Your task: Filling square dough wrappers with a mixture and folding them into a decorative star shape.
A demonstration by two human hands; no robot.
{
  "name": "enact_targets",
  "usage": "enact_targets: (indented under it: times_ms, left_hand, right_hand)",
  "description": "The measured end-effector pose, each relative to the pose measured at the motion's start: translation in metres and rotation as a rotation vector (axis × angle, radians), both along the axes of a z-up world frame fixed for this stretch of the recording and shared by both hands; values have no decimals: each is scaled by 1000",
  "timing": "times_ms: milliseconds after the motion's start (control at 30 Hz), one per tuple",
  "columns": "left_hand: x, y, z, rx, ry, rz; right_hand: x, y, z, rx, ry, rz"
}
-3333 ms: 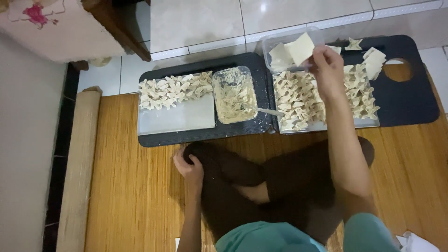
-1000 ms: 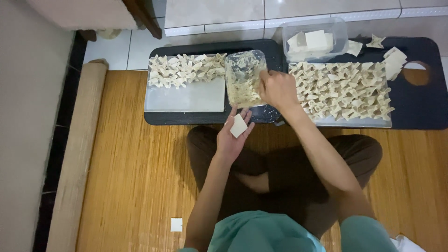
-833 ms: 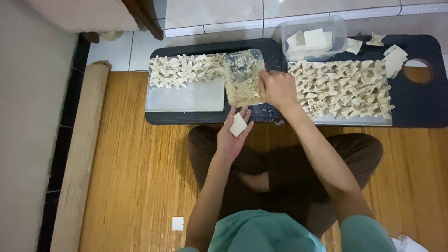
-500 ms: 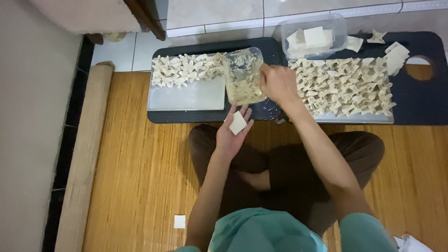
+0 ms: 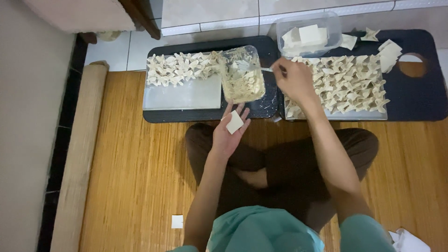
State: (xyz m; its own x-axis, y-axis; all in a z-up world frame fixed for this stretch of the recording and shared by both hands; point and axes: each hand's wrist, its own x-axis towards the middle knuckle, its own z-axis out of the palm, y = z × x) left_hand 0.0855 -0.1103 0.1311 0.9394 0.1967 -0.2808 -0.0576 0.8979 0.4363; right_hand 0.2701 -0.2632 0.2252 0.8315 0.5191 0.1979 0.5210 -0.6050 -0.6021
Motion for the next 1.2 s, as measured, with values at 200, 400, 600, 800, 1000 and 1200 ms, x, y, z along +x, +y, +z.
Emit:
enact_targets:
  times_ms: [200, 400, 600, 800, 1000, 1200]
  left_hand:
    - [-5, -5, 12, -22, 16, 24]
    - [-9, -18, 25, -16, -7, 64]
    - [-7, -22, 16, 1, -6, 74]
    - [-5, -18, 9, 6, -27, 60]
    - [-6, -17, 15, 4, -26, 51]
    - [-7, -17, 14, 14, -25, 49]
  right_hand:
    - [9, -26, -22, 290, 290, -14]
    - [-16, 0, -23, 683, 591, -135]
    - [-13, 40, -42, 561, 172, -222]
    - [-12, 54, -69, 481, -41, -282]
    - [-10, 50, -73, 442, -52, -323]
    - [-4, 45, -89, 364, -95, -357]
